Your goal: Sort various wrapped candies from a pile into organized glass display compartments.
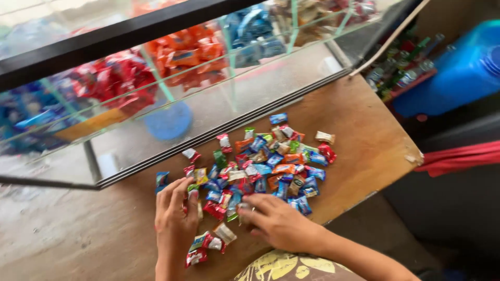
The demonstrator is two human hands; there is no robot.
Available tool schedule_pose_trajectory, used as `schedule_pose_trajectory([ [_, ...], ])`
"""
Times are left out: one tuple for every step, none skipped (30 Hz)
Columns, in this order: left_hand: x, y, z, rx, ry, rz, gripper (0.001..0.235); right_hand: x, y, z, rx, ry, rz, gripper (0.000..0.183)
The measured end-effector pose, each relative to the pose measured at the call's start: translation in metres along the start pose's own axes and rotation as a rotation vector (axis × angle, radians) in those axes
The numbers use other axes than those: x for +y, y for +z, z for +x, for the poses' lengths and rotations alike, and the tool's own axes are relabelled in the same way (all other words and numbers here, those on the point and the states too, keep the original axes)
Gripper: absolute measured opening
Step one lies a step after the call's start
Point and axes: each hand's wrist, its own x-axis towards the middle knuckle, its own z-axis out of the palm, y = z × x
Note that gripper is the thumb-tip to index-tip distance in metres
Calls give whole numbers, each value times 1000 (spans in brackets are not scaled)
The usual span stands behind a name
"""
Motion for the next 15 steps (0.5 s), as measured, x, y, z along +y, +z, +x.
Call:
schedule_pose_trajectory([
  [7,5,4,-67,41,-10,32,-1,1,-1,-61,-58,50,52],
  [13,9,7,-130,81,-14,38,-1,2,-1,-121,-122,102,52],
  [17,13,9,-138,99,-19,38,0,-2,-1,-105,-111,96,52],
  [21,17,9,-175,107,-14,37,1,-6,-1,-117,-123,146,50],
  [24,21,10,-212,116,-9,36,2,-9,-1,-128,-135,195,47],
  [26,24,12,-221,124,-16,36,8,-14,-2,-122,-124,192,47],
  [27,26,13,-249,174,-12,39,14,-19,-2,-54,-79,169,44],
  [28,28,14,-274,219,-6,41,19,-24,-2,9,-38,146,41],
  [28,32,14,-279,223,-10,41,28,-32,-4,12,-31,144,41],
  [27,34,14,-298,248,24,42,37,-41,-4,100,52,36,38],
  [27,36,15,-317,273,59,43,46,-49,-3,187,134,-74,36],
  [24,39,14,-315,272,58,43,59,-50,-6,186,132,-75,36],
  [21,41,13,-318,257,73,42,72,-51,-9,234,212,-153,34],
  [19,44,11,-323,241,87,41,85,-52,-12,282,294,-229,33],
  [16,44,10,-323,238,85,41,84,-52,-5,279,294,-230,33],
])
